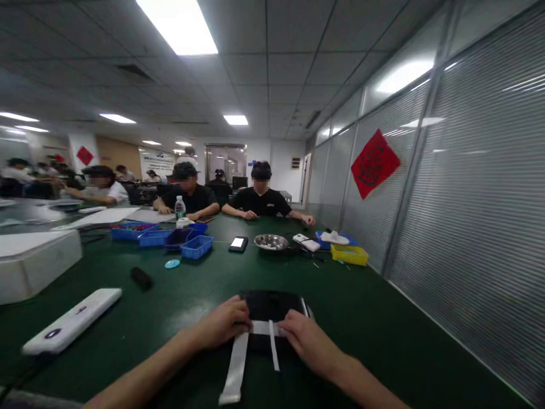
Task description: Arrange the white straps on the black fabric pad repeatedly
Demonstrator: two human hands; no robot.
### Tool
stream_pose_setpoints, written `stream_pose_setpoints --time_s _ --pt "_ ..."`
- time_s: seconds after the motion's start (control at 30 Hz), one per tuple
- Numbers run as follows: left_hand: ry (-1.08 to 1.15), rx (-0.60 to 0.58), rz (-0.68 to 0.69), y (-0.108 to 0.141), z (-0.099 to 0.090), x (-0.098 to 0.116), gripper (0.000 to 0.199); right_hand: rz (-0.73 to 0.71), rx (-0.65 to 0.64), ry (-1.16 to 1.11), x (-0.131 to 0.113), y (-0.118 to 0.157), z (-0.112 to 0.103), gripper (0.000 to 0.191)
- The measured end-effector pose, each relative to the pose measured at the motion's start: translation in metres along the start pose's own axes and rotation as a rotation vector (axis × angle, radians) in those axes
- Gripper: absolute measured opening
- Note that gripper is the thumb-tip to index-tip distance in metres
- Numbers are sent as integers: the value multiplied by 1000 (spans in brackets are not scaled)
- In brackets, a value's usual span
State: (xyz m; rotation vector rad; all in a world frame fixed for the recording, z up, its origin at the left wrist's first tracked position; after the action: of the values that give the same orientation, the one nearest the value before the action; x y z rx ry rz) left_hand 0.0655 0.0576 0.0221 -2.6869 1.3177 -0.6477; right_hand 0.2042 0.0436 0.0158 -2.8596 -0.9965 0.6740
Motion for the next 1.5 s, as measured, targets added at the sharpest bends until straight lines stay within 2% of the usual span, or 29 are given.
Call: stream_pose_setpoints --time_s 0.17,0.33,0.57,0.9,1.0,1.1,1.23,1.37,1.5 --pt "1 14 -9 3 2 -4 20 86 5 123 -10 -9 8 29" --pt "8 9 -38 1 3 -8 21 125 -10 196 -15 4 8 26" --pt "21 4 -45 1 3 -11 24 158 -99 185 -17 27 20 43" --pt "6 21 -48 0 7 -16 22 132 -169 152 -15 39 30 52" --pt "-1 23 -45 -1 10 -18 23 117 -182 127 -19 41 24 50" --pt "3 15 -58 -1 9 -18 22 81 -151 32 -22 37 6 40" --pt "30 -10 -77 1 6 -14 23 127 -72 -52 6 27 -21 33" --pt "45 -27 -85 2 4 -13 23 191 -69 -66 42 33 -33 40" --pt "83 -57 -130 2 5 -17 22 122 -15 -56 46 49 -38 34"
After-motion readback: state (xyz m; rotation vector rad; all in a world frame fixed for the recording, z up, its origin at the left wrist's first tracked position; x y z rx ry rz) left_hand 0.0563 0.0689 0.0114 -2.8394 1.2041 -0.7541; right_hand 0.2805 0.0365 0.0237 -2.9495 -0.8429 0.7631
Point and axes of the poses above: each hand's wrist, its own y-axis away from the middle knuckle, its own z-axis out of the palm, x = y × z, the point moved 9 cm from there along -y, towards the middle knuckle, and after that the axes turned 1 degree about z, right-handed, at the moved point
